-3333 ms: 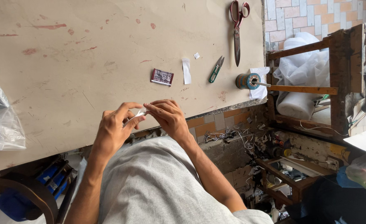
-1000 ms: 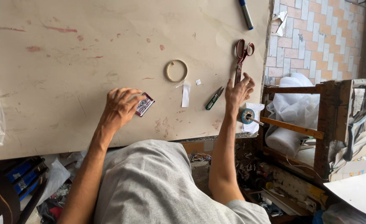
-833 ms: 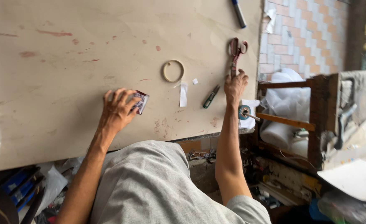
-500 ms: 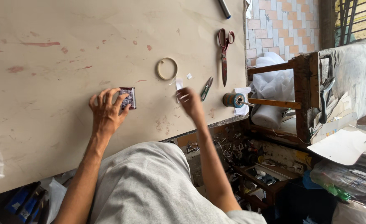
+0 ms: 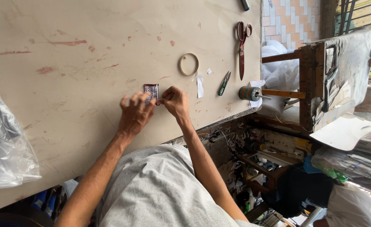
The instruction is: The person folds a small woven garment label at a workbench, presses a strip of tape onto it, attaches a small paper tag to the label, and trims the tag string with scissors. They handle the label repeatedly, turning it over and smoothing the tag into place before setting it on the table.
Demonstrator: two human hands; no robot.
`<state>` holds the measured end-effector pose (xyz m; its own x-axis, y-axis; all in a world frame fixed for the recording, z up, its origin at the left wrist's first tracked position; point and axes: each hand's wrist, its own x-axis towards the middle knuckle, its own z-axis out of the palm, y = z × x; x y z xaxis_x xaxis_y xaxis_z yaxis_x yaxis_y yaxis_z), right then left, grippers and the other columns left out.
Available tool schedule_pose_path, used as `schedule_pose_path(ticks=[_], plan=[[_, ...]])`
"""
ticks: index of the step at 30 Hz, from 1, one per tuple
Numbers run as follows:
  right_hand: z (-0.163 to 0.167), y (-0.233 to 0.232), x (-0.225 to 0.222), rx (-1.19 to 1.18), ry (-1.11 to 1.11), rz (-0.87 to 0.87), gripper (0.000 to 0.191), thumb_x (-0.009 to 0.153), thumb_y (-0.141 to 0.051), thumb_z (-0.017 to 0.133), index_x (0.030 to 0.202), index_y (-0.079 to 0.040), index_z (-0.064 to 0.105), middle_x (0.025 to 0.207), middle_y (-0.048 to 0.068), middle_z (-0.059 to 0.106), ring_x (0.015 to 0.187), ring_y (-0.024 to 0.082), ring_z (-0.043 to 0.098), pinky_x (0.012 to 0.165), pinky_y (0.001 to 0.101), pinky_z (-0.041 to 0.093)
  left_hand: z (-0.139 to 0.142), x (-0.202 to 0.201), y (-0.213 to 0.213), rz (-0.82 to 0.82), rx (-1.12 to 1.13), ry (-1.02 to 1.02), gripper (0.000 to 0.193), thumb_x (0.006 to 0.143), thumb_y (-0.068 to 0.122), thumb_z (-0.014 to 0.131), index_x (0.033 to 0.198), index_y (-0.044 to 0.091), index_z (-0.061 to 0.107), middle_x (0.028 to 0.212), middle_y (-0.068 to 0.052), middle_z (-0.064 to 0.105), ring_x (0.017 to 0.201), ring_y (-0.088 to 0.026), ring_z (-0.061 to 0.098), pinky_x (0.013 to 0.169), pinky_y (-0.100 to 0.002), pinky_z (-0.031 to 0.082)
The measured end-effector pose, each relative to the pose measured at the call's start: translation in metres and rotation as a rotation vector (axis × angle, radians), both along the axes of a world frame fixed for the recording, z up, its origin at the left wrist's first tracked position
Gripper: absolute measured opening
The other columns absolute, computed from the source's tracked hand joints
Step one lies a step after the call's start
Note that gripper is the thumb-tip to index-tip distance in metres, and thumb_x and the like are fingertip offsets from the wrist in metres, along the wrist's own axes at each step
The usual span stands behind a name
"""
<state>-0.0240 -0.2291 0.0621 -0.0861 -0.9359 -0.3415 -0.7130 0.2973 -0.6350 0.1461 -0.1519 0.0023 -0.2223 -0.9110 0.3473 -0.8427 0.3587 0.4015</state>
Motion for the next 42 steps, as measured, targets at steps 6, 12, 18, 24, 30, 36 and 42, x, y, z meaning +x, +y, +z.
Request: schedule_pose_path(ticks=[6, 12, 18, 24, 30, 36, 42], plan=[[0.003, 0.001, 0.031, -0.111, 0.237, 0.006, 0.013, 0.062, -0.005, 0.073, 0.073, -0.010, 0.069, 0.077, 0.001, 0.071, 0.070, 0.025, 0.068, 0.063, 0.0395, 0.051, -0.009, -0.003, 0.008, -0.149, -0.058, -0.148, 0.034, 0.099, 0.032, 0.063, 0.130, 0.018, 0.066, 0.131, 0.002, 0.055, 0.124, -0.021, 0.048, 0.110, -0.054, 0.039], [-0.002, -0.005, 0.035, -0.204, 0.196, 0.129, 0.011, 0.063, -0.002, 0.062, 0.069, -0.011, 0.063, 0.079, -0.003, 0.067, 0.085, 0.025, 0.058, 0.080, 0.0417, 0.040, -0.004, -0.009, 0.007, -0.104, -0.031, -0.063, 0.024, 0.102, 0.035, 0.064, 0.119, 0.019, 0.070, 0.120, 0.005, 0.062, 0.113, -0.020, 0.053, 0.108, -0.058, 0.039], [-0.003, -0.025, 0.034, -0.282, 0.006, 0.018, 0.010, 0.076, -0.006, 0.060, 0.080, -0.015, 0.058, 0.095, -0.003, 0.063, 0.099, 0.025, 0.050, 0.092, 0.0442, 0.028, 0.011, -0.014, 0.003, -0.027, 0.008, -0.048, 0.029, 0.100, 0.043, 0.064, 0.114, 0.018, 0.073, 0.126, 0.006, 0.063, 0.111, -0.019, 0.053, 0.106, -0.052, 0.040], [-0.005, -0.041, 0.033, -0.298, 0.012, 0.044, 0.032, 0.064, -0.002, 0.068, 0.089, -0.016, 0.055, 0.101, -0.003, 0.058, 0.108, 0.027, 0.047, 0.094, 0.0453, 0.029, 0.010, -0.013, 0.001, -0.017, 0.075, -0.067, 0.031, 0.099, 0.047, 0.063, 0.113, 0.020, 0.072, 0.125, 0.005, 0.061, 0.114, -0.019, 0.054, 0.106, -0.050, 0.039], [-0.011, -0.056, 0.025, -0.239, 0.004, 0.065, 0.060, 0.045, -0.004, 0.085, 0.095, -0.016, 0.052, 0.105, -0.002, 0.053, 0.109, 0.028, 0.044, 0.094, 0.0449, 0.028, 0.005, -0.015, 0.005, -0.029, 0.062, -0.154, 0.028, 0.099, 0.046, 0.063, 0.111, 0.023, 0.071, 0.123, 0.005, 0.059, 0.113, -0.015, 0.054, 0.107, -0.051, 0.037], [-0.018, -0.065, 0.019, -0.252, -0.046, 0.113, 0.071, 0.036, -0.007, 0.090, 0.095, -0.015, 0.051, 0.104, -0.002, 0.051, 0.108, 0.026, 0.043, 0.098, 0.0421, 0.025, -0.001, -0.016, 0.008, -0.005, 0.061, -0.168, 0.026, 0.098, 0.045, 0.063, 0.113, 0.025, 0.071, 0.123, 0.004, 0.058, 0.116, -0.015, 0.053, 0.110, -0.051, 0.034], [-0.022, -0.074, 0.019, -0.253, -0.046, 0.124, 0.070, 0.036, -0.007, 0.088, 0.096, -0.015, 0.052, 0.103, -0.003, 0.050, 0.106, 0.025, 0.042, 0.098, 0.0398, 0.025, -0.006, -0.017, 0.007, 0.009, 0.045, -0.170, 0.028, 0.099, 0.046, 0.063, 0.116, 0.024, 0.072, 0.123, 0.004, 0.057, 0.117, -0.015, 0.053, 0.111, -0.050, 0.034]])
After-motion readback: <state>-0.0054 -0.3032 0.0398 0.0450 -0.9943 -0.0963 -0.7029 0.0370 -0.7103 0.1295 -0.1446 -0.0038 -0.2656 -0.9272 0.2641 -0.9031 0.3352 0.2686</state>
